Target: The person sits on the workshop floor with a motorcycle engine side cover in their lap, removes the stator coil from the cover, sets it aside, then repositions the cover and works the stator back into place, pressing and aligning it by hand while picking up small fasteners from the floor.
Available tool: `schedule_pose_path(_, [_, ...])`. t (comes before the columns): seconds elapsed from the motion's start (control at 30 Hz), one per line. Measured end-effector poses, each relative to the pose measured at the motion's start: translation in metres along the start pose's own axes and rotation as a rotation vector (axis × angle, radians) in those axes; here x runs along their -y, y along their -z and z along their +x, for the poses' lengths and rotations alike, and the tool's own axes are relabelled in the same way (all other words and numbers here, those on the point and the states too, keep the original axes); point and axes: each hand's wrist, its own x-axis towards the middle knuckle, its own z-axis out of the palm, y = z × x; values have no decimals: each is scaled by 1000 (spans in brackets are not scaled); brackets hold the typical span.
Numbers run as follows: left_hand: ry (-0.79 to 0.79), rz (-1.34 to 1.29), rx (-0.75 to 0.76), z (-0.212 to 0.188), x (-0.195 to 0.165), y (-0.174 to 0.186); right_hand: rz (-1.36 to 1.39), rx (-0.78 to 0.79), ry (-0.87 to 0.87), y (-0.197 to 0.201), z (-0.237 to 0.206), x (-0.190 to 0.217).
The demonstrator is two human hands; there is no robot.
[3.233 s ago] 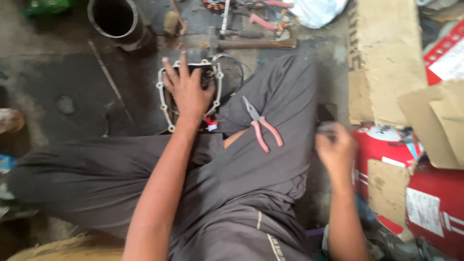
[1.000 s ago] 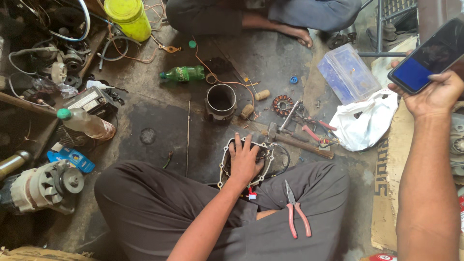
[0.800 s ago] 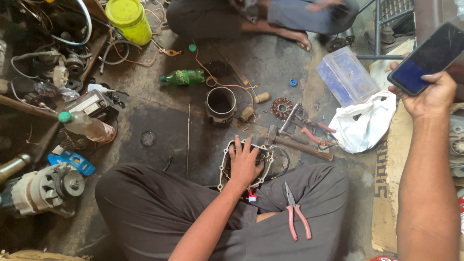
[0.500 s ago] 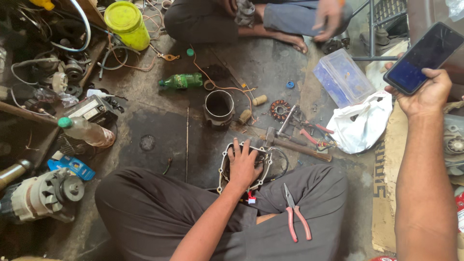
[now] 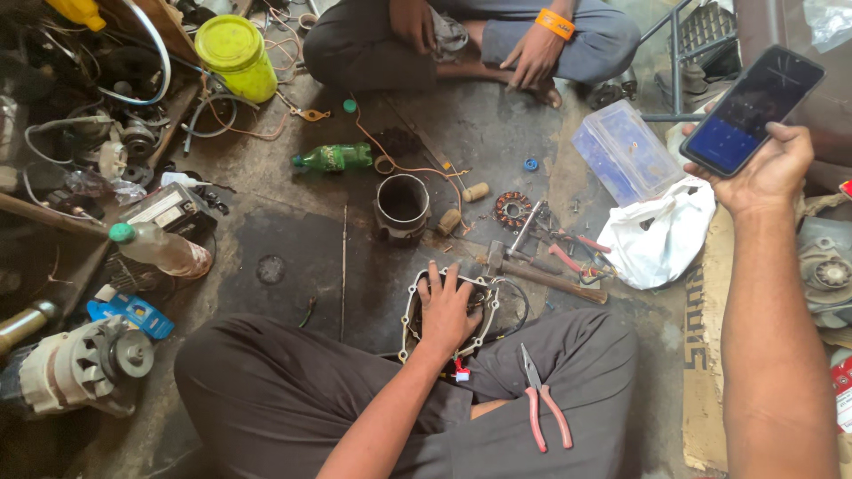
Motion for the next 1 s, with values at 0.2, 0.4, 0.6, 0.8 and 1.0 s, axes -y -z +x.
schedule_pose_path(0.2, [-19, 1, -30, -1, 2, -3, 4, 53, -38, -20, 17, -3])
schedule_pose_path(0.4, [-1, -20, -8, -1, 2, -4, 71, 22, -91, -26, 32, -8])
schedule_pose_path(0.6, [3, -28, 9, 0, 2, -2, 81, 47, -21, -33, 34, -15])
schedule_pose_path(0.8, [15, -23, 26, 0, 2, -3, 72, 29, -16, -46, 37, -17])
schedule_pose_path(1.0, [4, -25, 3, 0, 2, -1, 30, 60, 19, -54, 38, -18])
